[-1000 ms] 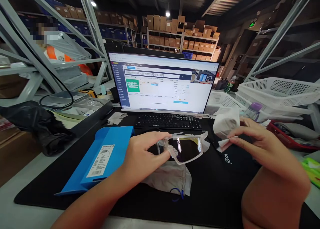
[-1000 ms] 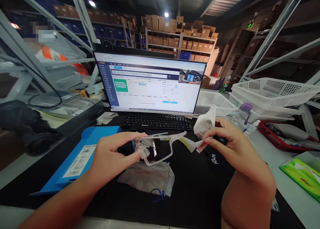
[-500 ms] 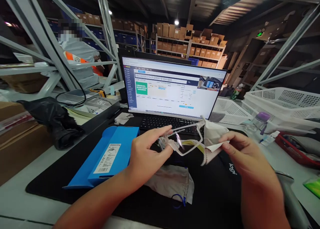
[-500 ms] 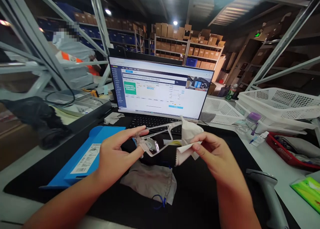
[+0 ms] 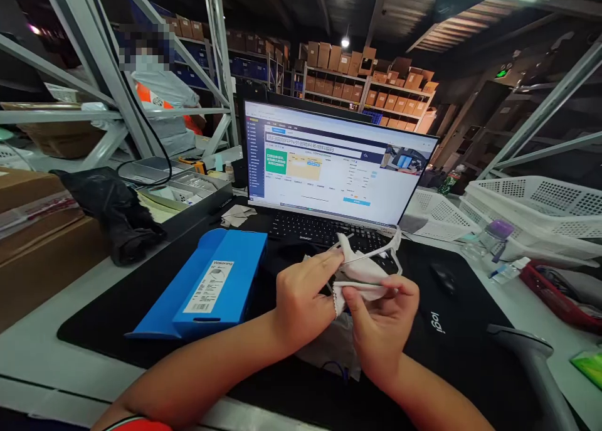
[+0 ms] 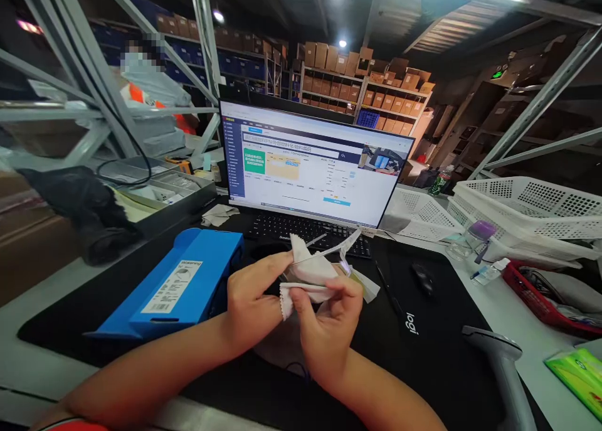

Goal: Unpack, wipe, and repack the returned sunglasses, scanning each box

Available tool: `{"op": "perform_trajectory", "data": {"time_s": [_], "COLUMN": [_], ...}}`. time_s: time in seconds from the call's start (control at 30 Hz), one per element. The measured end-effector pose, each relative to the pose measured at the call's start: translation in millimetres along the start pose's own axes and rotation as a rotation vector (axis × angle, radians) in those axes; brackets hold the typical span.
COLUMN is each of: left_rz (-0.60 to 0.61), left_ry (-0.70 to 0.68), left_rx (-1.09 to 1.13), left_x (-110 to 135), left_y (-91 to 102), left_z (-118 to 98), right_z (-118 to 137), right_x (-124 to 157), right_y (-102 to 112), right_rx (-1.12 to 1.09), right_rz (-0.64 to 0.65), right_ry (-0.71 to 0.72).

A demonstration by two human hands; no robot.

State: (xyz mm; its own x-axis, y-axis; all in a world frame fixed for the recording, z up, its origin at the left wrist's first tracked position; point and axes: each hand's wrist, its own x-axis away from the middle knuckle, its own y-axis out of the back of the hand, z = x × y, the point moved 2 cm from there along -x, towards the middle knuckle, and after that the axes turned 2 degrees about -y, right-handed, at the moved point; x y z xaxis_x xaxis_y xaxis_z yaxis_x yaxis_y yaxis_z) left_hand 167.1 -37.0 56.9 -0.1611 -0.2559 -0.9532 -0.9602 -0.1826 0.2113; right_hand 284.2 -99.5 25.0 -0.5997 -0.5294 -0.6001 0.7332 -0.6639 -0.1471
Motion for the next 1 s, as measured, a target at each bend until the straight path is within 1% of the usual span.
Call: {"op": "perform_trajectory", "data": {"time_s": [0.1, 0.2, 0.27, 0.37, 0.43, 0.47, 0.5, 0.57, 0.67, 0.73, 0.77, 0.8, 0.83, 0.87, 0.93, 1.0], "left_rz": [-0.028, -0.046, -0.044, -0.027, -0.015, -0.01, -0.009, 0.007, 0.004, 0.004, -0.002, -0.003, 0.0, 0.0, -0.006, -0.018], "left_ry": [-0.086, -0.123, -0.119, -0.1, -0.109, -0.111, -0.111, -0.116, -0.122, -0.122, -0.115, -0.108, -0.097, -0.088, -0.101, -0.13], "left_rx": [-0.09, -0.113, -0.099, -0.078, -0.063, -0.057, -0.054, -0.053, -0.085, -0.11, -0.115, -0.112, -0.102, -0.092, -0.076, -0.077], "left_x": [6.7, 9.4, 8.3, 4.9, 3.3, 2.8, 2.7, 3.0, 4.8, 6.0, 6.4, 6.6, 6.6, 6.4, 6.0, 5.9], "left_y": [-1.8, -1.9, -0.7, 1.1, 1.2, 1.0, 0.9, 1.1, 4.3, 6.7, 7.5, 7.7, 7.2, 6.0, 2.4, -1.7], "left_z": [-0.8, -3.5, -7.9, -16.2, -20.0, -20.6, -20.3, -18.2, -13.7, -11.4, -10.6, -10.0, -9.7, -9.7, -10.9, -12.4], "right_z": [-2.0, 4.6, 13.4, 28.6, 35.4, 36.6, 36.5, 32.7, 24.4, 21.2, 20.8, 21.3, 22.5, 24.2, 28.0, 30.9], "right_x": [2.6, -4.2, -15.9, -39.2, -50.8, -53.2, -53.0, -44.4, -20.6, -8.7, -6.6, -7.8, -12.2, -19.3, -37.1, -52.0], "right_y": [-4.4, -1.8, 2.9, 11.9, 16.3, 17.1, 17.0, 14.5, 7.6, 3.9, 3.2, 3.4, 4.8, 7.0, 13.0, 18.0], "right_rx": [-0.026, -0.037, -0.106, -0.302, -0.374, -0.375, -0.355, -0.262, -0.075, 0.006, 0.019, 0.014, -0.012, -0.062, -0.221, -0.398], "right_rz": [-0.05, -0.095, -0.045, 0.072, 0.087, 0.075, 0.053, -0.013, -0.068, -0.049, -0.027, 0.003, 0.036, 0.069, 0.12, 0.124], "right_ry": [-0.04, -0.038, -0.089, -0.229, -0.286, -0.287, -0.265, -0.159, 0.095, 0.252, 0.293, 0.294, 0.248, 0.165, -0.087, -0.339]}}
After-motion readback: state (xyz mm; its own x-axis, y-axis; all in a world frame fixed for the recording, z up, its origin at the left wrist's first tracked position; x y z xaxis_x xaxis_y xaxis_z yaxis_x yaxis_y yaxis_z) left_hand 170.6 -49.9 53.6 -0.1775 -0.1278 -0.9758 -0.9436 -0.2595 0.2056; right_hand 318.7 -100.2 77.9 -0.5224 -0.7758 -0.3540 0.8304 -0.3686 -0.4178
